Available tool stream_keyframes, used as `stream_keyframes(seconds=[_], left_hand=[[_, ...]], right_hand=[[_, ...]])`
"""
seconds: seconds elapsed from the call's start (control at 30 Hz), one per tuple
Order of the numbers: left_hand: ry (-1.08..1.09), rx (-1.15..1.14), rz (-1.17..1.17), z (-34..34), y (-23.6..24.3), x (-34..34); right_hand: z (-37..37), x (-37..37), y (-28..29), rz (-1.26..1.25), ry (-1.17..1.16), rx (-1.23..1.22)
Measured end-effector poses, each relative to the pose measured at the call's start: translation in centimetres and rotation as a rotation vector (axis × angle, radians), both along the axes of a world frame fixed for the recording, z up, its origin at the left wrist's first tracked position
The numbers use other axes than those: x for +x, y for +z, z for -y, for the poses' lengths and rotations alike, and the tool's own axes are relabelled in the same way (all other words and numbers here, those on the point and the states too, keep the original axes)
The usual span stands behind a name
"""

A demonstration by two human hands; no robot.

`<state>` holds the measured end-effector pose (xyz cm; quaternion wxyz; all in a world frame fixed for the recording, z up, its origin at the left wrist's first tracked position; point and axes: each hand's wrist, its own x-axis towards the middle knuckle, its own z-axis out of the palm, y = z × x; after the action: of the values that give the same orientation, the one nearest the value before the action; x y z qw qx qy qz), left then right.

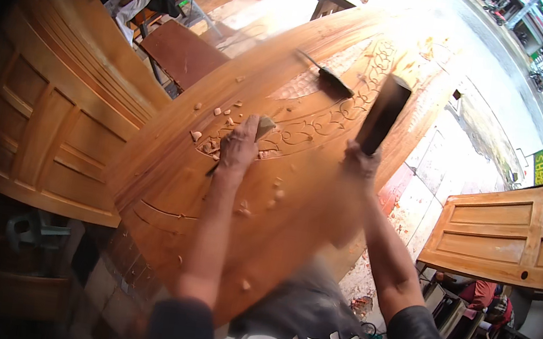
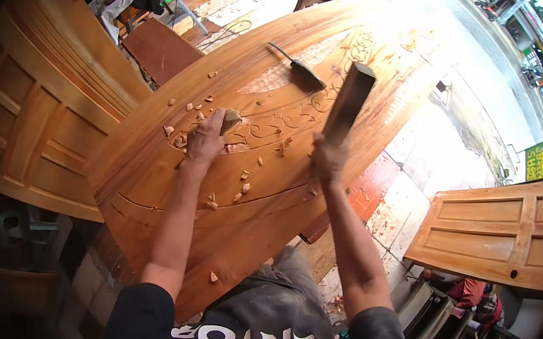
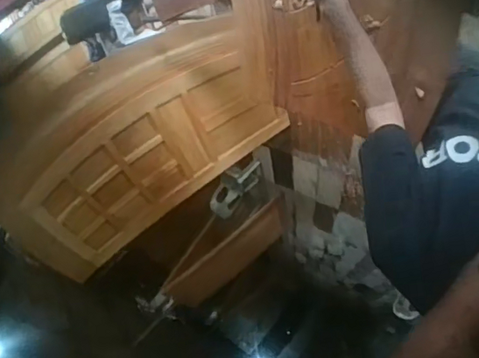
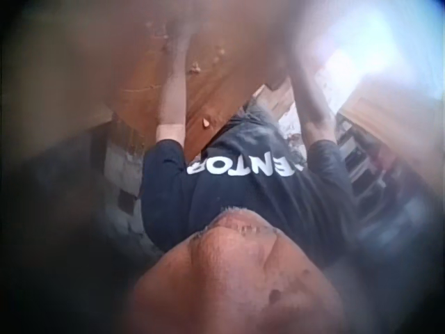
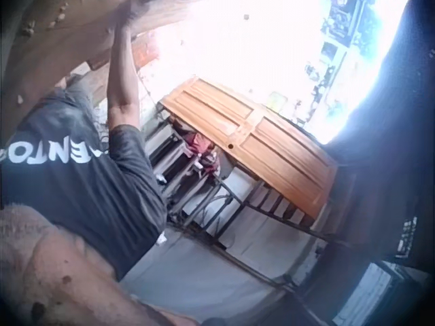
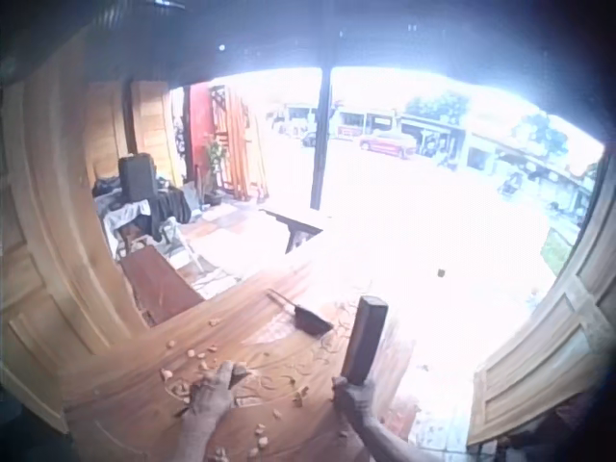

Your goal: The person carves a floral design into a large wooden panel by striking a chisel with a wooden mallet. They move the chisel along the pre-drawn lines to remove wood chips and define the pattern.

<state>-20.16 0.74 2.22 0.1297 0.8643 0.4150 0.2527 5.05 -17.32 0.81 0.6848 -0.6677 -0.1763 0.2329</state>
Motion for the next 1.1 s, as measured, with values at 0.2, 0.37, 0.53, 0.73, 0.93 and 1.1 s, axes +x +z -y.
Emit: stream_keyframes(seconds=[0.2,0.37,0.53,0.73,0.93,1.1], left_hand=[[-0.016,-0.086,-0.114,-2.3,0.0,0.4],[0.167,0.124,-0.025,-4.4,-1.4,-8.4],[0.116,0.061,-0.122,5.2,0.3,-14.3],[0.042,0.189,-0.083,14.6,0.9,-25.7],[0.097,0.325,-0.039,15.0,-2.6,-25.0],[0.106,0.404,-0.089,13.8,-2.3,-27.4]], right_hand=[[6.7,-14.0,2.2,-0.167,0.020,0.239],[8.9,-21.4,-4.5,-0.651,0.099,0.349],[10.3,-18.0,-5.2,-0.272,0.024,0.374],[8.7,-19.8,-1.3,-0.369,0.009,0.429],[9.7,-17.2,-4.8,-0.275,-0.019,0.520],[9.1,-20.5,-1.1,-0.359,-0.050,0.434]])
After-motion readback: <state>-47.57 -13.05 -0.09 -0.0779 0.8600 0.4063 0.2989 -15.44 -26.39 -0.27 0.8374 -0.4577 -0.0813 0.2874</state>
